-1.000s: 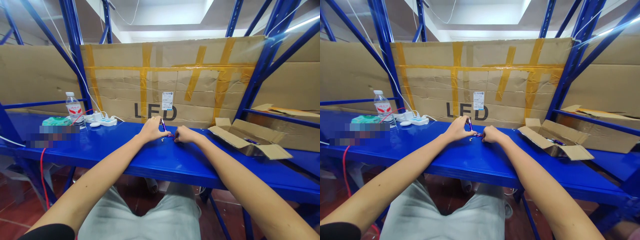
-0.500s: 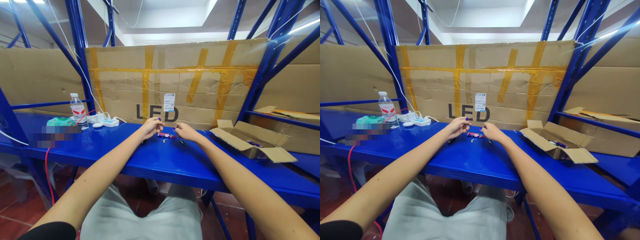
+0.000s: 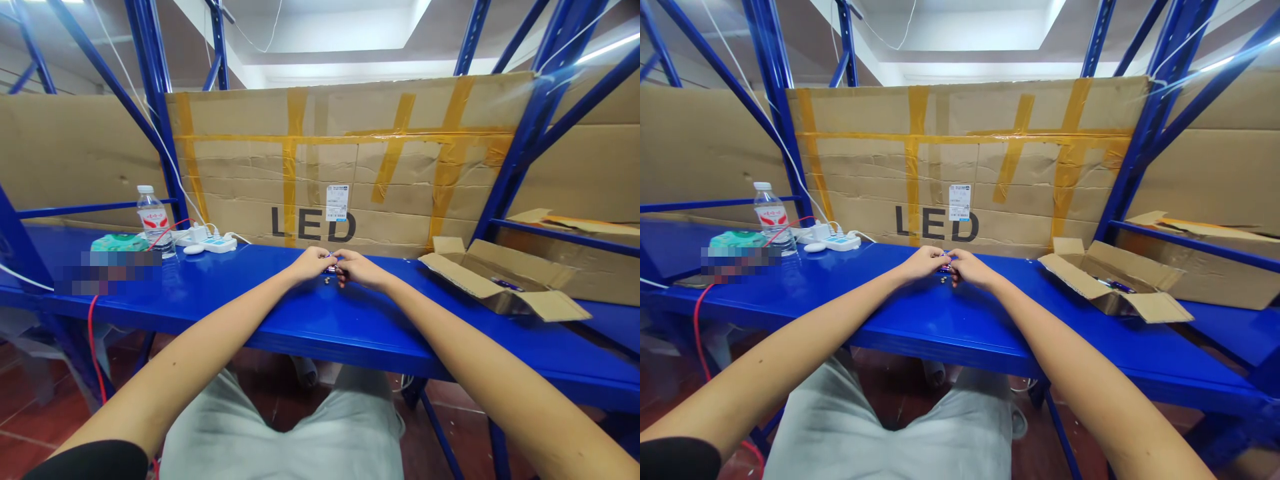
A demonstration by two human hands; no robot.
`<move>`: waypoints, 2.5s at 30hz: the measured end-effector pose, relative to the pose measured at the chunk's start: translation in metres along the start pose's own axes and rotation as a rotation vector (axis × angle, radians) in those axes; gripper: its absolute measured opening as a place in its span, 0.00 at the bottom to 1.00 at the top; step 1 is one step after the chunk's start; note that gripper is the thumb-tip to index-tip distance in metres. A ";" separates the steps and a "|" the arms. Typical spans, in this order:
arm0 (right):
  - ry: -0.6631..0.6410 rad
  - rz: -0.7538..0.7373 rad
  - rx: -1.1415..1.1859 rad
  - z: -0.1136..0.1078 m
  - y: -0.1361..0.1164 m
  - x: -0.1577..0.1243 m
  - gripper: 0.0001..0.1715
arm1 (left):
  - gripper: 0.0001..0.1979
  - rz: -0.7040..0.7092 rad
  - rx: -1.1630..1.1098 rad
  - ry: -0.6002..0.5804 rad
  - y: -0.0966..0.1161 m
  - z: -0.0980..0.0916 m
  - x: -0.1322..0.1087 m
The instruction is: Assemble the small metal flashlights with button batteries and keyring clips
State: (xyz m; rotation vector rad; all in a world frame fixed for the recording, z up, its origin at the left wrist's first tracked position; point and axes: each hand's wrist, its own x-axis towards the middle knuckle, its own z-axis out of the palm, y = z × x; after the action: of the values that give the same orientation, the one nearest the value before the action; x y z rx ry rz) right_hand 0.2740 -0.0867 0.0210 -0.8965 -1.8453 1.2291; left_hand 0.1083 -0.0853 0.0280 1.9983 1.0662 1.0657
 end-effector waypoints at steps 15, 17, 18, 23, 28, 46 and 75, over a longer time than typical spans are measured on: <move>0.029 -0.509 -0.782 -0.012 0.010 0.006 0.30 | 0.16 -0.084 -0.229 0.044 -0.006 -0.002 0.007; 0.024 -0.521 -0.811 -0.012 0.007 0.004 0.27 | 0.15 -0.112 -0.292 0.028 -0.003 -0.002 0.006; 0.037 -0.512 -0.821 -0.011 0.006 0.003 0.25 | 0.14 -0.136 -0.329 0.014 -0.001 -0.002 0.005; 0.187 -0.443 -0.824 -0.011 0.002 0.000 0.21 | 0.13 -0.239 -0.512 -0.098 0.006 -0.004 0.002; 0.239 -0.430 -0.829 -0.011 0.002 -0.001 0.18 | 0.11 -0.229 -0.564 -0.227 0.007 -0.001 -0.001; 0.233 -0.458 -0.733 -0.002 0.002 0.001 0.13 | 0.14 -0.361 -0.851 -0.384 0.011 0.000 -0.006; 0.082 -0.131 -0.399 -0.022 0.009 0.001 0.09 | 0.14 -0.119 -0.460 0.061 -0.007 -0.008 0.007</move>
State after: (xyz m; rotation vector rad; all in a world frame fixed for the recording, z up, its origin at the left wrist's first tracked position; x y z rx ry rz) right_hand 0.2940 -0.0740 0.0189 -1.0005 -2.0835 0.7448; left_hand 0.1013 -0.0750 0.0289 1.5285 0.8626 1.1883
